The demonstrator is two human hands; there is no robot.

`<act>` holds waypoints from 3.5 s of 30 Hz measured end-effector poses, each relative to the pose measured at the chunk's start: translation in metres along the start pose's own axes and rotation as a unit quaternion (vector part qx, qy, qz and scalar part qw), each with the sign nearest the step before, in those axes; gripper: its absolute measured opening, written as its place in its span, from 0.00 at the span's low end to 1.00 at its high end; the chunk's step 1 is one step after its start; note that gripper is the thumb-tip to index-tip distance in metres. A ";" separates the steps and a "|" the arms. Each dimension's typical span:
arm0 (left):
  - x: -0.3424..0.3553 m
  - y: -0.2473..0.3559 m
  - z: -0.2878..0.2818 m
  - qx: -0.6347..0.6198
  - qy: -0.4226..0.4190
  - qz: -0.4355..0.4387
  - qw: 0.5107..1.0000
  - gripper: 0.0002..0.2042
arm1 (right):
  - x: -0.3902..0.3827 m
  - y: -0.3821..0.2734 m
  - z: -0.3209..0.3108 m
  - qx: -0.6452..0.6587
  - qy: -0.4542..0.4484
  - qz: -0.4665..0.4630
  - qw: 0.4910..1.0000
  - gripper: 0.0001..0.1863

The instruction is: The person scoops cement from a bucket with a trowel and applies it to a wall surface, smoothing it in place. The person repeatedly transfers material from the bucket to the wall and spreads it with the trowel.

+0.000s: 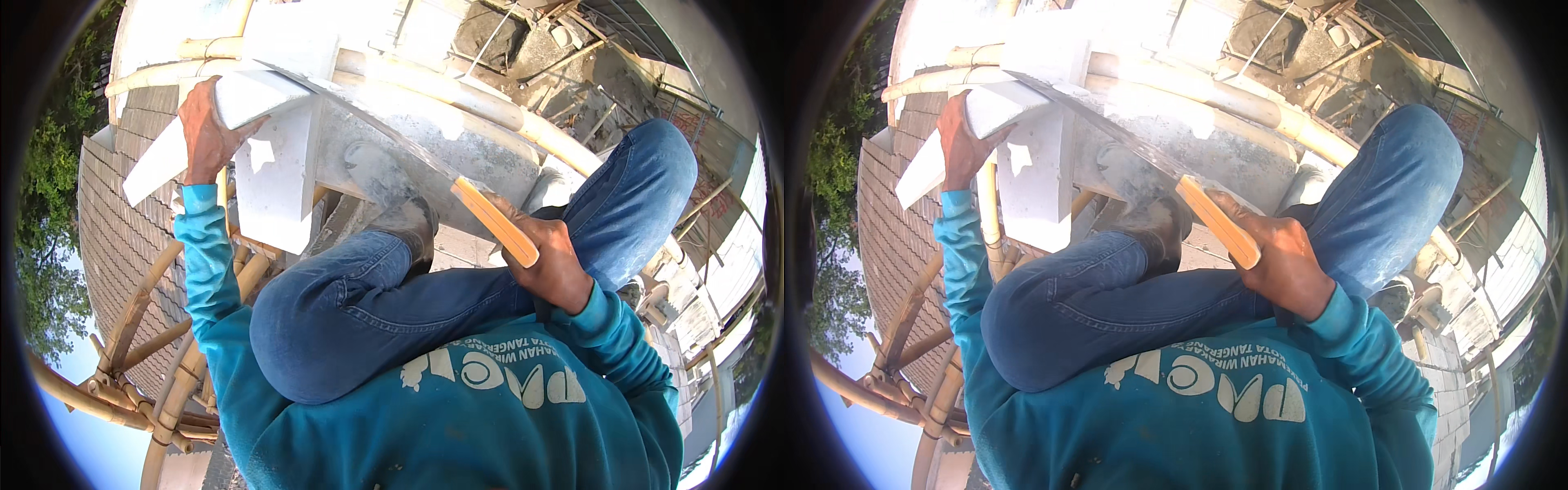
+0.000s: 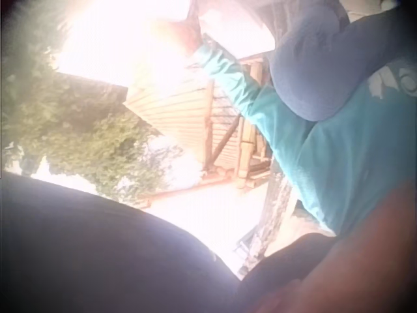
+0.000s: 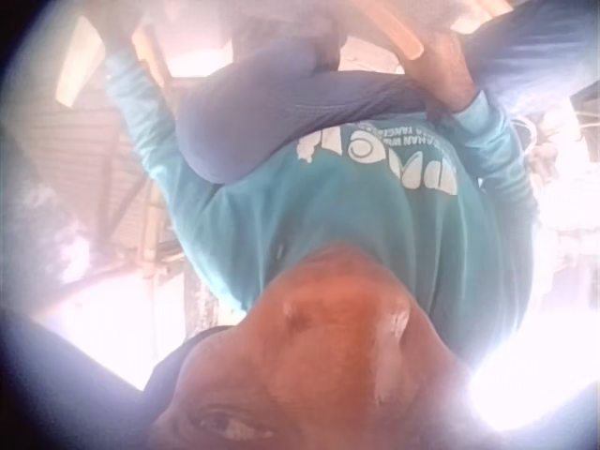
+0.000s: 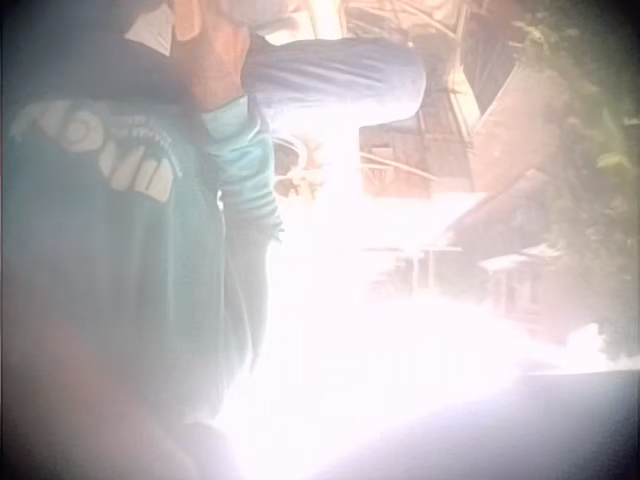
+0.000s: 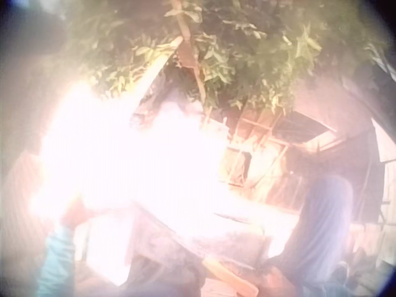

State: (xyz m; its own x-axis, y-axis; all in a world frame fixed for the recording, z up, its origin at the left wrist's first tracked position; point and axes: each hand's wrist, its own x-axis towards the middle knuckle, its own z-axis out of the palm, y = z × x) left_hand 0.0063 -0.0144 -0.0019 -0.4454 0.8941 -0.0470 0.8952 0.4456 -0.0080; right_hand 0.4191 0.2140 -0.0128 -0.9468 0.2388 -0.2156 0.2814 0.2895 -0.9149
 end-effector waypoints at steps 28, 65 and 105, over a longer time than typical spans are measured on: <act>-0.005 0.012 -0.009 -0.068 0.030 0.026 0.997 0.37 | 0.047 -0.007 0.041 0.091 -0.018 0.050 0.994 0.24; -0.055 0.011 0.009 0.010 0.081 -0.002 0.997 0.46 | 0.029 -0.006 0.049 0.007 -0.067 0.011 0.998 0.40; -0.075 0.013 0.012 -0.017 0.114 -0.012 0.993 0.45 | 0.103 0.008 0.069 -0.041 -0.039 -0.054 0.997 0.30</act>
State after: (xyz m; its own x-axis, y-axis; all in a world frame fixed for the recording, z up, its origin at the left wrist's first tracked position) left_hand 0.0512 -0.0763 -0.0107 -0.4611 0.8687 0.1812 0.8853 0.4642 0.0277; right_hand 0.3127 0.1770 -0.0654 -0.9807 0.1304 -0.1456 0.1854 0.3858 -0.9038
